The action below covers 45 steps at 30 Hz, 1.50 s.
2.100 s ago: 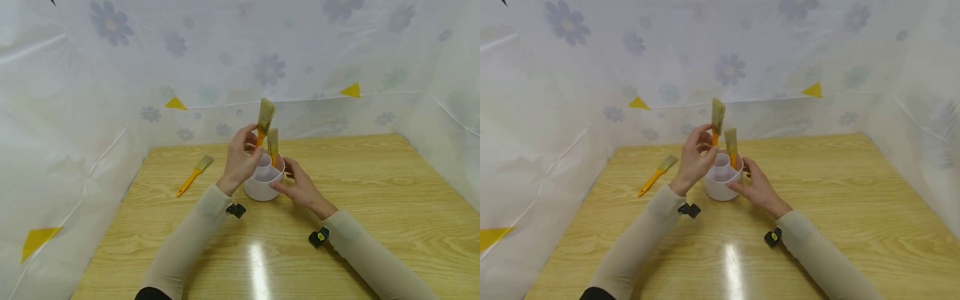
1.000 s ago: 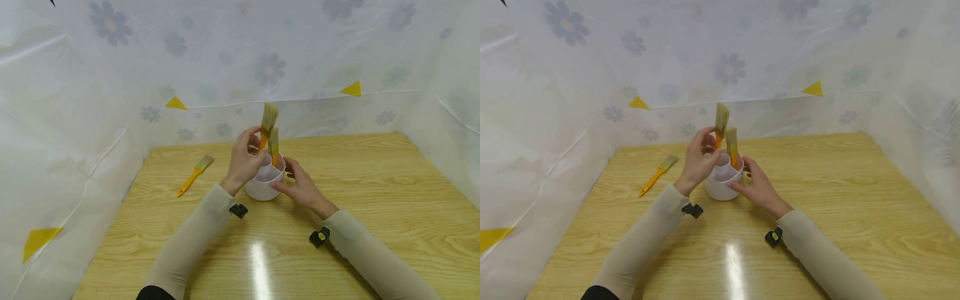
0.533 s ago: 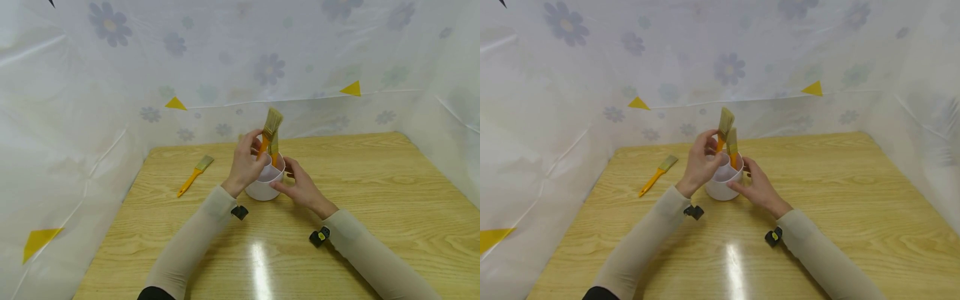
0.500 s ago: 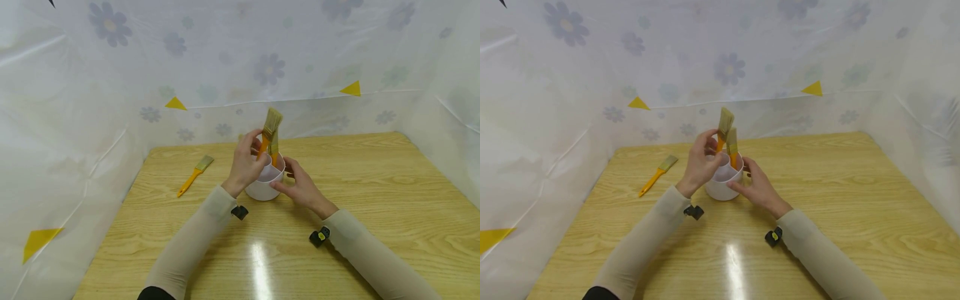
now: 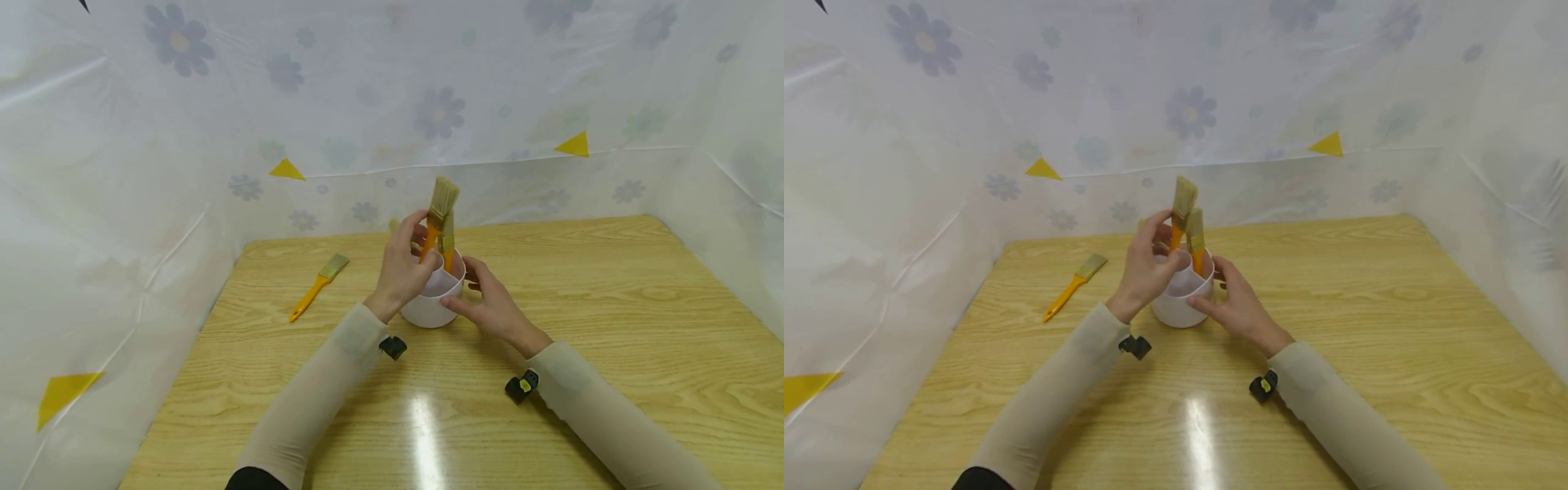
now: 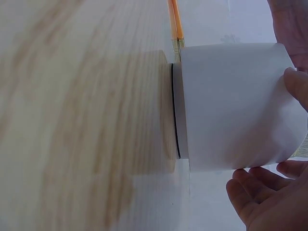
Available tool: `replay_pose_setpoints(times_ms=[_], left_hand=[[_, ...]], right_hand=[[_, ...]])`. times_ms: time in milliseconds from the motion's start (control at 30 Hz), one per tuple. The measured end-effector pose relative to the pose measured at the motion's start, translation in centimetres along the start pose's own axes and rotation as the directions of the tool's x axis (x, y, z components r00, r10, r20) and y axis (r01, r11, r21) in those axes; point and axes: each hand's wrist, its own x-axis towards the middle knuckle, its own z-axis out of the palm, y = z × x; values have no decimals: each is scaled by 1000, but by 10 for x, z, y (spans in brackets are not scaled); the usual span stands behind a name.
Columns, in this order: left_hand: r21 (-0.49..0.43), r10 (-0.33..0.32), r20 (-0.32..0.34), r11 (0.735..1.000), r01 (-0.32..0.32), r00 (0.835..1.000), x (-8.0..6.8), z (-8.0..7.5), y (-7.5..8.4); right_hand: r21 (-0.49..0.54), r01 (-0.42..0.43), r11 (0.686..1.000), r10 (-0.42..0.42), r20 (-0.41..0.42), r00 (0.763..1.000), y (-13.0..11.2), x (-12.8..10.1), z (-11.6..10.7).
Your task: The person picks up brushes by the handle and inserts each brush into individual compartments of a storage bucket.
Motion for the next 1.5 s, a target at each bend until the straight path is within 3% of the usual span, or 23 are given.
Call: replay_pose_setpoints(times_ms=[300, 800, 1500], left_hand=[[-1, -16, -7, 1000, 16, 1000, 0, 1, -2], [67, 18, -22, 998, -16, 1000, -2, 4, -4], [53, 35, 12, 998, -36, 999, -6, 8, -10]], right_hand=[[-2, -9, 1000, 9, 8, 1000, -1, 0, 0], [-6, 4, 1000, -4, 7, 1000, 1, -1, 0], [-10, -6, 1000, 6, 10, 1000, -2, -2, -1]])
